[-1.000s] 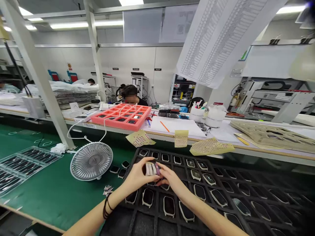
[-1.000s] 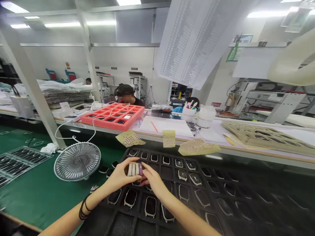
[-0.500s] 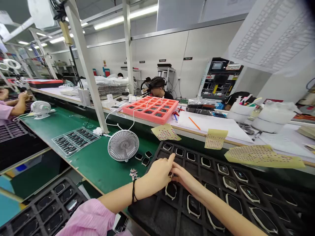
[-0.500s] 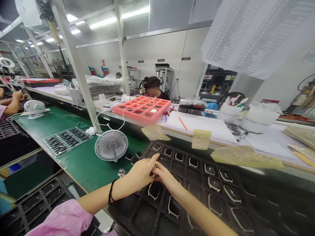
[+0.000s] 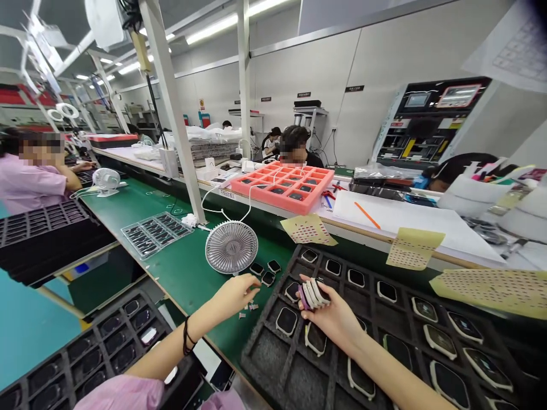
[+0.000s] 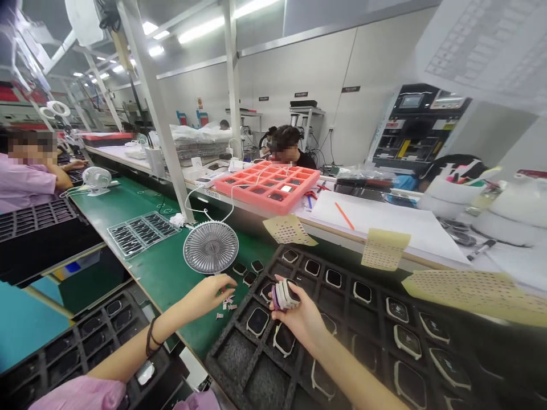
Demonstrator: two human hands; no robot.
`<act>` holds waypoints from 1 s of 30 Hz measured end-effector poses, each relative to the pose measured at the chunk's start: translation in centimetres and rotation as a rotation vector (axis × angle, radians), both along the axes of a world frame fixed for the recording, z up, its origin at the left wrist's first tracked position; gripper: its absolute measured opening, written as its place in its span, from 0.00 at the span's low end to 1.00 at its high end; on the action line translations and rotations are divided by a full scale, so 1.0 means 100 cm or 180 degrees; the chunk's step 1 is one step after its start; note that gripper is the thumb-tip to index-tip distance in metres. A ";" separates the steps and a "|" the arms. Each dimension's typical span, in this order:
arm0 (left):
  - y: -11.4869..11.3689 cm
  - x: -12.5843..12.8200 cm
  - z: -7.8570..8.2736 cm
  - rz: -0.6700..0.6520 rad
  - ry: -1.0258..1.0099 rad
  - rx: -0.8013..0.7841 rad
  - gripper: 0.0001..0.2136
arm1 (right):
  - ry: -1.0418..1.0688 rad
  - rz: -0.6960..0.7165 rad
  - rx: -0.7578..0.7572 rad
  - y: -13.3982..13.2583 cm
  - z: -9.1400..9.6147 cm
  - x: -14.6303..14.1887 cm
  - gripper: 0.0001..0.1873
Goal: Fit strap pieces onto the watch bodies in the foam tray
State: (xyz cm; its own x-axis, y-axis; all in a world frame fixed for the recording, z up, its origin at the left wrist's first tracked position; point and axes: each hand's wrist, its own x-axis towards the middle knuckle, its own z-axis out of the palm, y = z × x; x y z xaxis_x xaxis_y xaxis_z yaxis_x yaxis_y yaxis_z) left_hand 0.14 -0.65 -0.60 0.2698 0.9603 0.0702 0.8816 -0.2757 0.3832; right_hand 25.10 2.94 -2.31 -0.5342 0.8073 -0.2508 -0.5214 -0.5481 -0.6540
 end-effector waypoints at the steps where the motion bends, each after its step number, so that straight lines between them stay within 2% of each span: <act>1: -0.001 -0.007 -0.011 0.0072 0.0176 -0.0047 0.10 | 0.0029 0.0016 -0.0014 0.000 -0.001 0.001 0.17; 4: -0.002 -0.019 -0.039 0.0111 0.0414 -0.0142 0.08 | 0.0061 0.0044 -0.0038 -0.001 -0.002 0.001 0.17; 6: -0.002 -0.019 -0.050 0.0038 0.0495 -0.0176 0.07 | 0.0070 0.0046 -0.0075 -0.002 -0.001 0.001 0.17; 12: 0.000 -0.011 -0.066 -0.0157 0.0629 -0.0107 0.05 | 0.0073 0.0084 -0.0136 0.000 0.000 0.002 0.19; 17: 0.005 -0.008 -0.073 -0.0153 0.0639 -0.0017 0.02 | 0.0099 0.0098 -0.0145 -0.001 0.001 0.001 0.19; 22: 0.010 -0.005 -0.078 -0.0155 0.0695 0.0066 0.04 | 0.0178 0.0105 -0.0166 0.000 0.002 0.002 0.20; 25: 0.014 -0.005 -0.080 0.0020 0.0714 0.0160 0.07 | 0.0172 0.0095 -0.0154 0.000 0.001 0.001 0.21; 28: 0.017 -0.006 -0.074 0.0334 0.0661 0.0310 0.10 | 0.0169 0.0096 -0.0088 0.000 0.000 0.001 0.22; 30: 0.016 -0.004 -0.063 0.0423 0.0585 0.0427 0.11 | 0.0176 0.0118 -0.0063 0.000 -0.001 0.001 0.22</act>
State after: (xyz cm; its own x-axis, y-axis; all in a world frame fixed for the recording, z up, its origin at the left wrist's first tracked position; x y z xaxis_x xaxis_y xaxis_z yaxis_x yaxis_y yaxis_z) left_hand -0.23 0.94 -6.93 0.1619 0.9736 0.1607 0.9649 -0.1903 0.1810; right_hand 25.23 2.96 -2.36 -0.5771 0.7819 -0.2358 -0.5355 -0.5803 -0.6135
